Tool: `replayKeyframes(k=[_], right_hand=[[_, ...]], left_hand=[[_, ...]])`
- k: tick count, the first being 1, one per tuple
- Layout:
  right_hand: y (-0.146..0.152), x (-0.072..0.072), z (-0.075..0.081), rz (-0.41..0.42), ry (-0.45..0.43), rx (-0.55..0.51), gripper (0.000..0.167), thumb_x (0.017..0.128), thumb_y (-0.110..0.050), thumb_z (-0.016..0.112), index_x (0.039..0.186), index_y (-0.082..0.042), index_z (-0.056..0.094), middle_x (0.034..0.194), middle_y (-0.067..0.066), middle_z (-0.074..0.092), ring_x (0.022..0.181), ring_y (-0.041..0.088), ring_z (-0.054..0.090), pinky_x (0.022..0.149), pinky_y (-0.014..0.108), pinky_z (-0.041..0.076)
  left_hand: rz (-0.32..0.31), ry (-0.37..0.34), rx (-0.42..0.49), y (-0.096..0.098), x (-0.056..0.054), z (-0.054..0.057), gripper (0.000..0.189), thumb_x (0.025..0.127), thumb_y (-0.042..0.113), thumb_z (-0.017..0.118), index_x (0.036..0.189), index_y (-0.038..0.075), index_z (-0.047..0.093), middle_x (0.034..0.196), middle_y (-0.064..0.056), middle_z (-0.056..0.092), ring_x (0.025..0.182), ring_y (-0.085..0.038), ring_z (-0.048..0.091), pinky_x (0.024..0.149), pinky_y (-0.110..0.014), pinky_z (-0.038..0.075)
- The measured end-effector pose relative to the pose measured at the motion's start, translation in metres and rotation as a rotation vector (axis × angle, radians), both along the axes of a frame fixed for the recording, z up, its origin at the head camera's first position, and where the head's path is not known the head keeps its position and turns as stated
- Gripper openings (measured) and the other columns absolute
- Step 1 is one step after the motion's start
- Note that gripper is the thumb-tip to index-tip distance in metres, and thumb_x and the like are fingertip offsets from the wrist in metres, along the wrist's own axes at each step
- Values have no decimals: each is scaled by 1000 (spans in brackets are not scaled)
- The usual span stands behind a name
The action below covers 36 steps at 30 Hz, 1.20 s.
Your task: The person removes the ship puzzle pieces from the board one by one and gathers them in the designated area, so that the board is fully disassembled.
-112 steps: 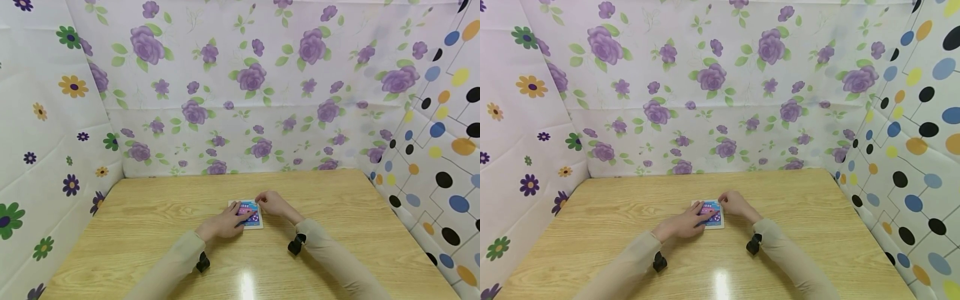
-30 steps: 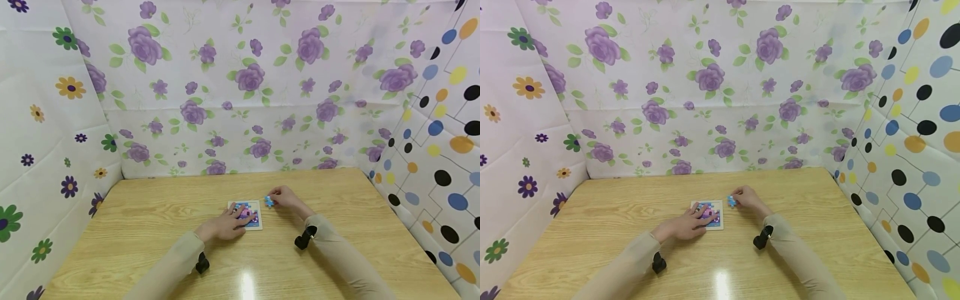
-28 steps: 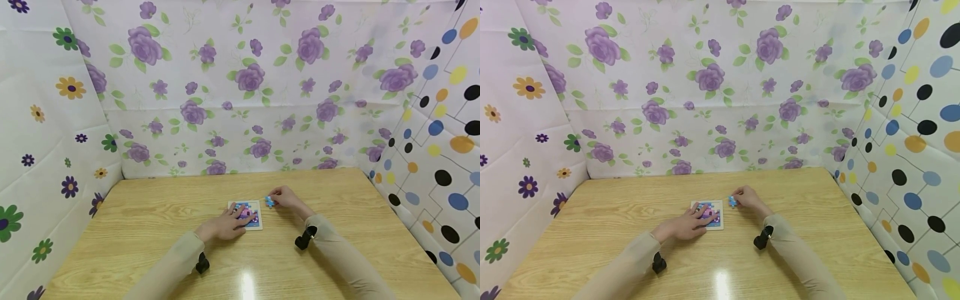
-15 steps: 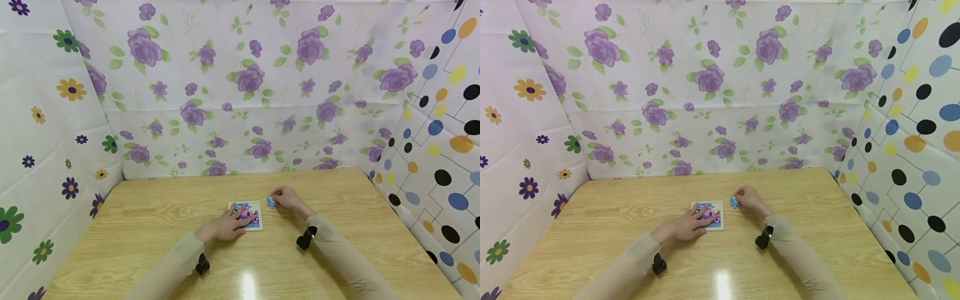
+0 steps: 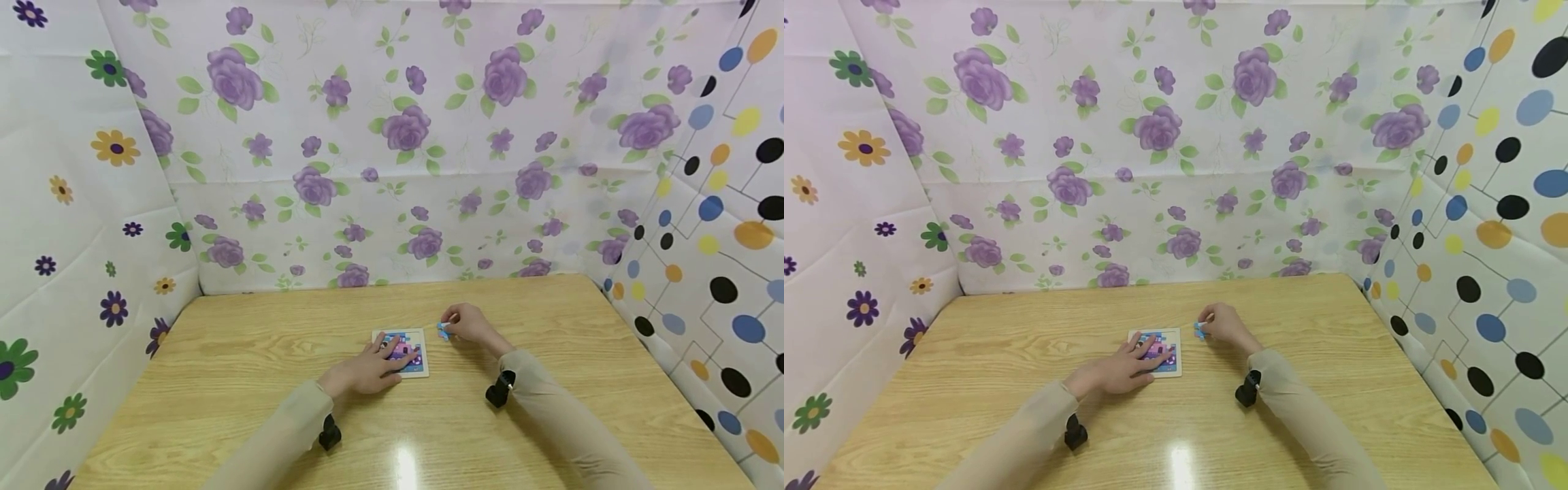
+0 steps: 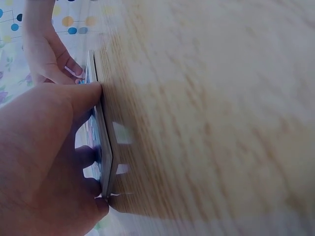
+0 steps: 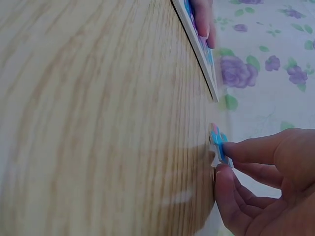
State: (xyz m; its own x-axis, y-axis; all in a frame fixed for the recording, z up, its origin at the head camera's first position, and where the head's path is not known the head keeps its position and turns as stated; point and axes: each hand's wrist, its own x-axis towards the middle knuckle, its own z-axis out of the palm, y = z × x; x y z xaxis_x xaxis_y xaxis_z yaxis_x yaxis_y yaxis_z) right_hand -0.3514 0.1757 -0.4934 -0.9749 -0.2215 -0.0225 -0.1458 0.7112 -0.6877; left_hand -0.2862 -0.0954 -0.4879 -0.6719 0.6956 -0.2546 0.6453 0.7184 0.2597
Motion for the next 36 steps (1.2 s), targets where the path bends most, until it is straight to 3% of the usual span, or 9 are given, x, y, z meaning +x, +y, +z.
replayKeyframes(k=[14,21,27,36], right_hand=[[3,1,-1,37,2,-1,6,89,-6,65,92,-4,70,88,10,67,70,15,57,56,25,46],[3,1,-4,34,21,3,4,88,-6,67,91,-4,69,84,9,67,67,14,56,55,24,45],[1,2,-2,19,30,-1,9,90,-12,67,94,-4,70,87,9,68,70,15,59,58,26,47],[-4,3,4,-15,50,-21,15,93,-16,63,99,-6,71,91,8,69,74,15,60,65,28,50]], left_hand=[[11,-22,12,1,1,-1,54,104,43,35,155,37,17,161,-23,0,148,-44,-4,118,-58,15],[12,-25,11,1,2,0,54,104,43,36,155,38,18,162,-22,-1,149,-43,-3,118,-58,15],[14,-14,7,0,2,0,54,104,43,37,154,40,18,162,-21,0,149,-43,-2,118,-58,16],[46,-47,34,2,1,1,53,103,41,39,153,40,21,158,-32,-2,148,-45,-5,119,-56,15]])
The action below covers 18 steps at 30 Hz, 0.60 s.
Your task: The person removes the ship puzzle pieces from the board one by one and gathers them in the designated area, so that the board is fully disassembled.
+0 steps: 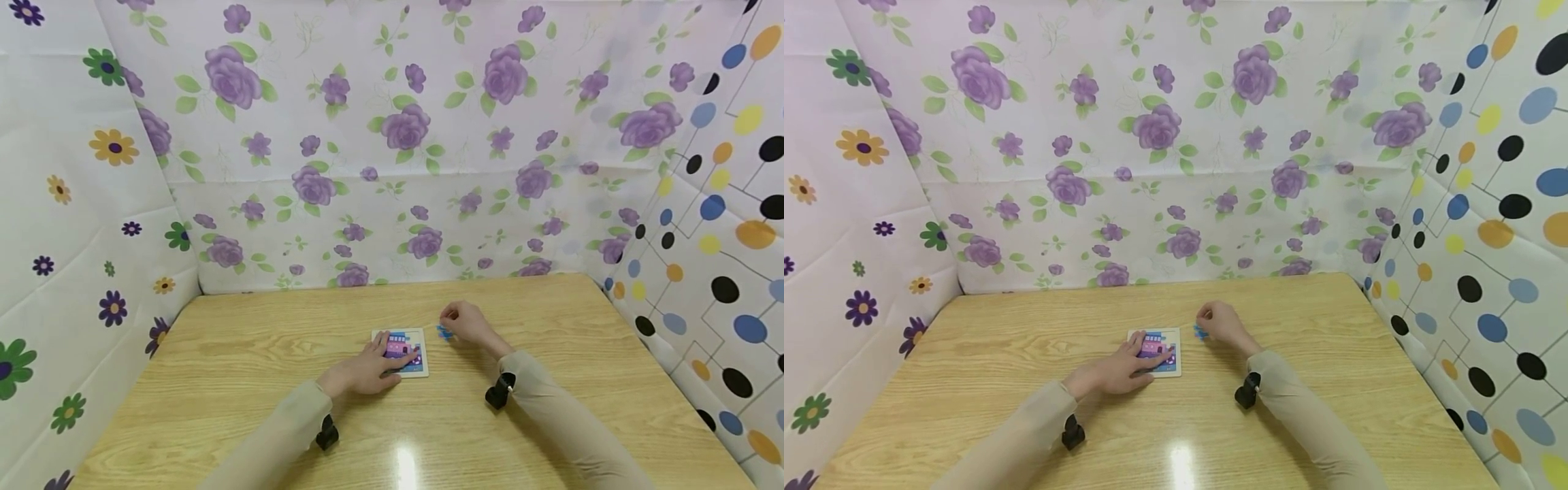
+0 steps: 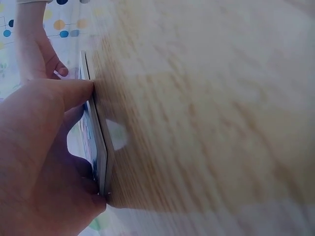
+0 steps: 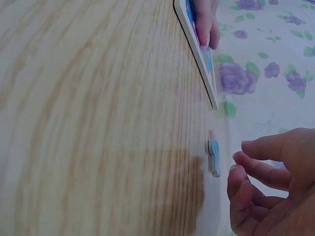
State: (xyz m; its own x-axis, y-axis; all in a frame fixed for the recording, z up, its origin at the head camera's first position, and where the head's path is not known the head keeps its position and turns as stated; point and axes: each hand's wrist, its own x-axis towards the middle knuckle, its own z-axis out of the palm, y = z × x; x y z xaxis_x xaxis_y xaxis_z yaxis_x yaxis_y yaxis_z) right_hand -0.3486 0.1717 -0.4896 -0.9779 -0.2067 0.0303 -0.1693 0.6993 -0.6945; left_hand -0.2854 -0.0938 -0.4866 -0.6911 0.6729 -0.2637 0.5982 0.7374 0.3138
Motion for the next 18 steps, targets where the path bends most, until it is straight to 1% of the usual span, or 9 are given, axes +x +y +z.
replayKeyframes(k=[8,12,18], right_hand=[[-3,-1,0,-7,17,-24,20,96,-20,59,102,-5,71,92,7,69,77,15,60,66,28,50],[-3,-2,-1,6,25,-25,21,97,-21,57,103,-5,71,94,7,69,80,16,60,67,29,50],[-7,-1,0,20,19,-41,21,98,-20,56,102,-6,71,96,8,70,84,17,62,72,31,53]], left_hand=[[9,-7,1,0,-1,0,53,104,42,39,153,42,20,157,-33,-4,147,-47,-7,119,-56,14],[14,-3,3,0,0,0,53,103,43,39,153,42,21,157,-34,-2,146,-48,-5,119,-56,15],[14,6,-8,2,2,2,53,103,43,40,153,42,22,157,-33,0,147,-47,-3,118,-56,18]])
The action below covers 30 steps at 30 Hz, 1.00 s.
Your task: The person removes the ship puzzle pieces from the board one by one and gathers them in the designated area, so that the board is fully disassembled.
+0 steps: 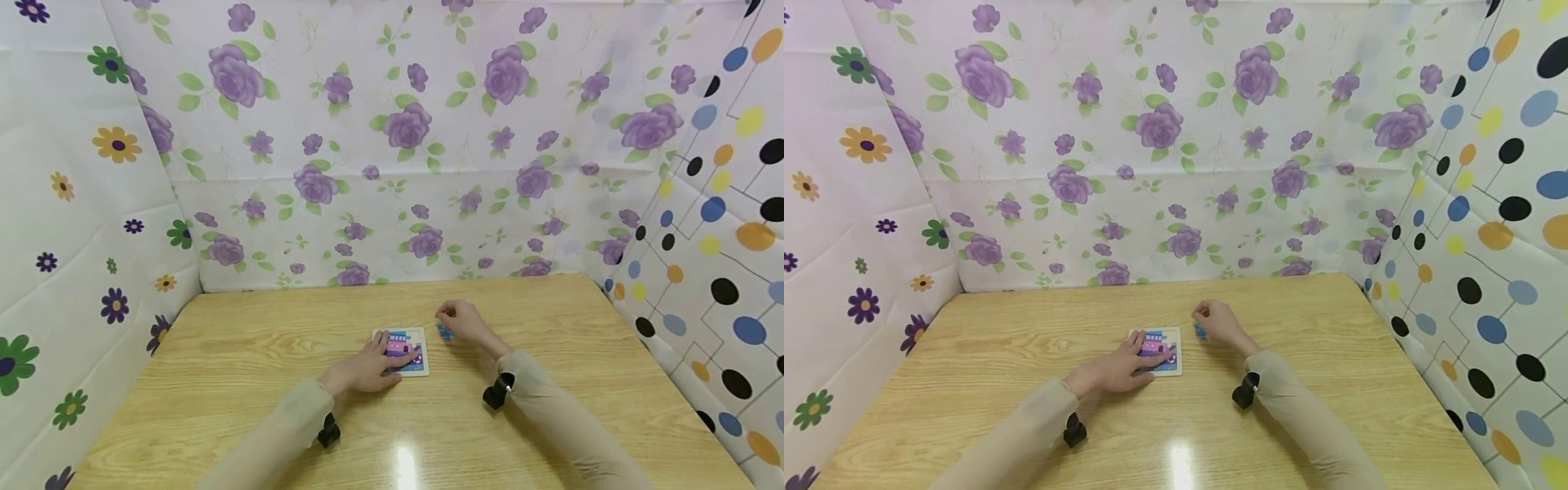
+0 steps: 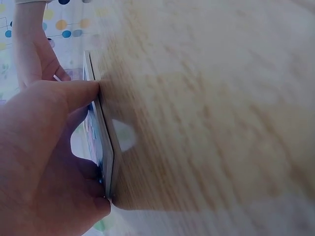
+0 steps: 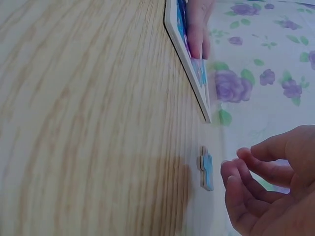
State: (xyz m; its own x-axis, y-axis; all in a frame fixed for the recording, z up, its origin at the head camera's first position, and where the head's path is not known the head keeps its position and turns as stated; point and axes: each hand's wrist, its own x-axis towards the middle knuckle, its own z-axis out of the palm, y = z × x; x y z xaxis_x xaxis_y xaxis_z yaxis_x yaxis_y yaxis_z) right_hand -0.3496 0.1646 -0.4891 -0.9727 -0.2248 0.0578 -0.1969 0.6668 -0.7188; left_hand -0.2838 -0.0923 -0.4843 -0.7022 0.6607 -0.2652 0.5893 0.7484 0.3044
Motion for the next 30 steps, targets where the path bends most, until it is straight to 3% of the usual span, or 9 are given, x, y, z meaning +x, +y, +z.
replayKeyframes(k=[15,23,30], right_hand=[[-15,5,7,30,-13,-12,20,97,-15,56,106,-4,71,102,9,71,91,18,64,81,35,54],[-21,7,3,152,19,-48,21,97,-10,54,110,-2,69,104,8,70,92,17,65,78,31,54],[-28,7,1,251,-17,-46,21,97,-11,55,112,-4,68,105,7,70,93,15,63,83,31,52]], left_hand=[[4,3,-29,0,-1,-3,54,103,45,39,152,46,18,159,-30,-1,148,-44,-3,118,-56,18],[10,2,-23,0,-1,-4,53,102,45,40,152,46,20,158,-31,-2,148,-45,-3,118,-55,18],[17,5,-38,1,0,-1,52,103,45,39,152,45,21,158,-31,-3,148,-45,-4,119,-54,18]])
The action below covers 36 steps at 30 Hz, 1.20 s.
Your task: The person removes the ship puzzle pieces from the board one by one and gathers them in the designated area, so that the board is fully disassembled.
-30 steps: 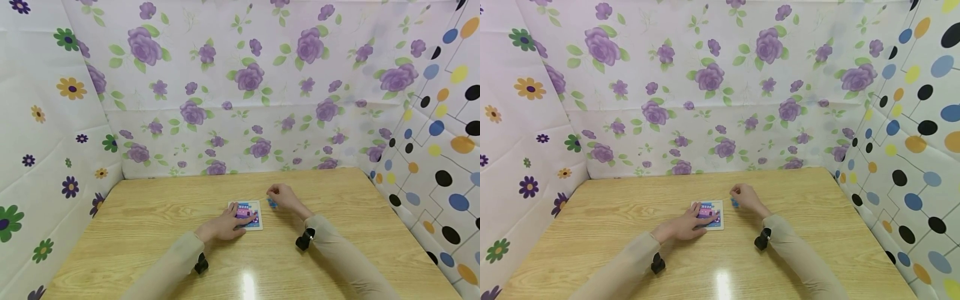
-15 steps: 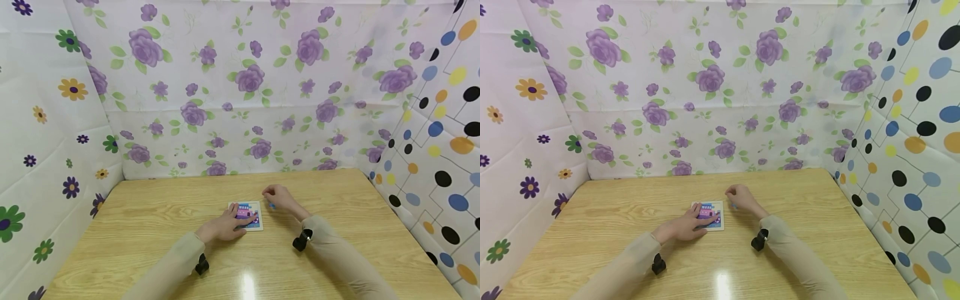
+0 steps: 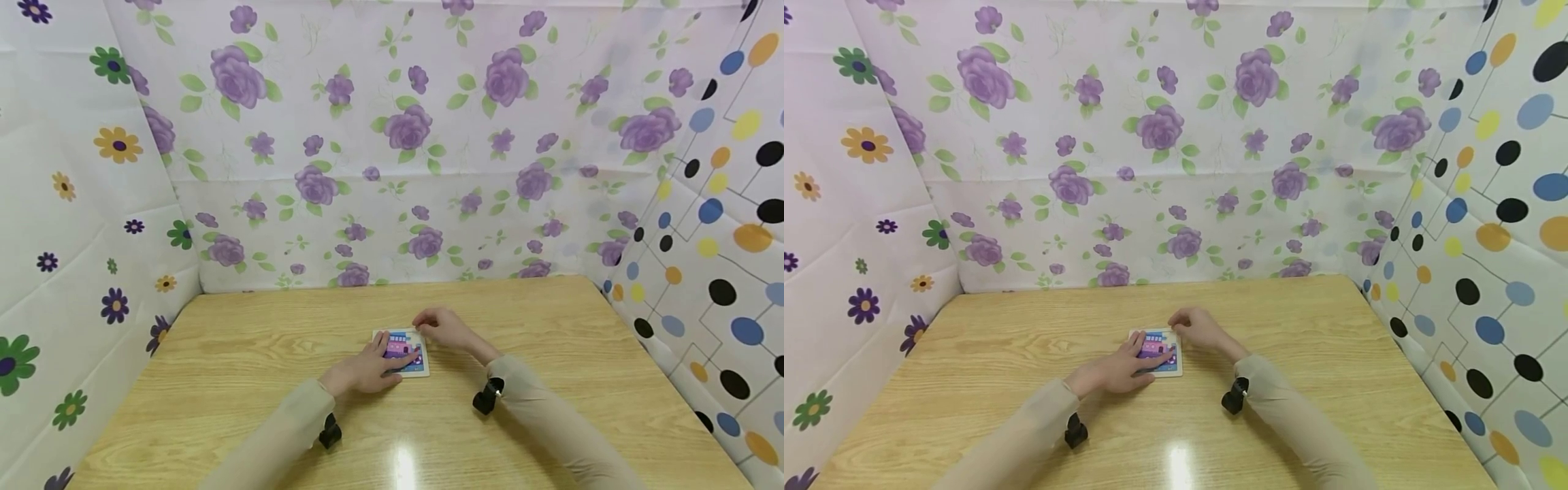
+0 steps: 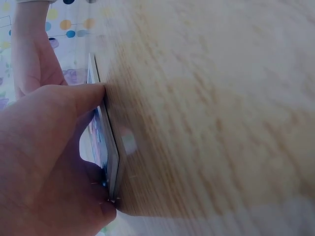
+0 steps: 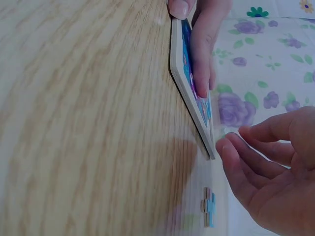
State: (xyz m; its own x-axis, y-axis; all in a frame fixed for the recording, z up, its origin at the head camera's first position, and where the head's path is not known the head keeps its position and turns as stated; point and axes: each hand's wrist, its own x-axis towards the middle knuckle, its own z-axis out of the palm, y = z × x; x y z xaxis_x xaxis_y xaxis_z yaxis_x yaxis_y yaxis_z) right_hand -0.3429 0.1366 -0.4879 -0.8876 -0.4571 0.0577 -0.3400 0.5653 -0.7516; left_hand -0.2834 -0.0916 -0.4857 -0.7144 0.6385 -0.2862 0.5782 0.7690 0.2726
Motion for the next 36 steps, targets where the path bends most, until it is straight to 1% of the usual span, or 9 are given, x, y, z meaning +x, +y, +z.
replayKeyframes(k=[9,13,21,29,33,36], right_hand=[[-9,0,-2,26,-27,2,20,97,-11,54,111,-5,68,104,7,70,88,12,61,76,26,51],[-11,-1,-3,37,-33,9,20,97,-9,54,111,-5,68,101,6,69,84,12,61,72,24,51],[-15,-1,-4,63,-58,36,21,98,-8,53,113,-3,66,102,8,69,82,11,62,68,24,52],[-18,0,-3,42,-89,27,22,97,-7,52,112,-2,67,100,8,69,80,12,61,65,24,50],[-20,1,-2,1,-134,16,22,97,-7,52,111,-2,69,98,8,69,78,12,61,64,23,50],[-21,1,-1,-26,-205,-18,25,97,-8,50,112,0,69,97,10,69,78,12,61,64,23,50]], left_hand=[[-2,3,-37,1,3,6,52,103,44,40,152,44,23,158,-31,-2,148,-45,-3,119,-55,19],[-14,3,-39,1,2,5,50,103,43,38,151,46,23,158,-30,-2,148,-45,-3,118,-55,19],[-20,-2,-41,1,2,5,49,104,44,37,151,46,25,159,-30,-1,148,-45,-2,118,-54,19],[-5,2,-55,1,-1,2,53,103,45,37,153,42,19,159,-30,-2,148,-44,-4,119,-54,19],[-7,-7,-48,1,-2,0,53,103,44,39,153,42,20,159,-30,-2,148,-43,-5,118,-55,19],[-8,-12,-40,1,-3,-1,53,103,44,39,153,41,22,158,-30,-2,148,-44,-5,118,-56,19]])
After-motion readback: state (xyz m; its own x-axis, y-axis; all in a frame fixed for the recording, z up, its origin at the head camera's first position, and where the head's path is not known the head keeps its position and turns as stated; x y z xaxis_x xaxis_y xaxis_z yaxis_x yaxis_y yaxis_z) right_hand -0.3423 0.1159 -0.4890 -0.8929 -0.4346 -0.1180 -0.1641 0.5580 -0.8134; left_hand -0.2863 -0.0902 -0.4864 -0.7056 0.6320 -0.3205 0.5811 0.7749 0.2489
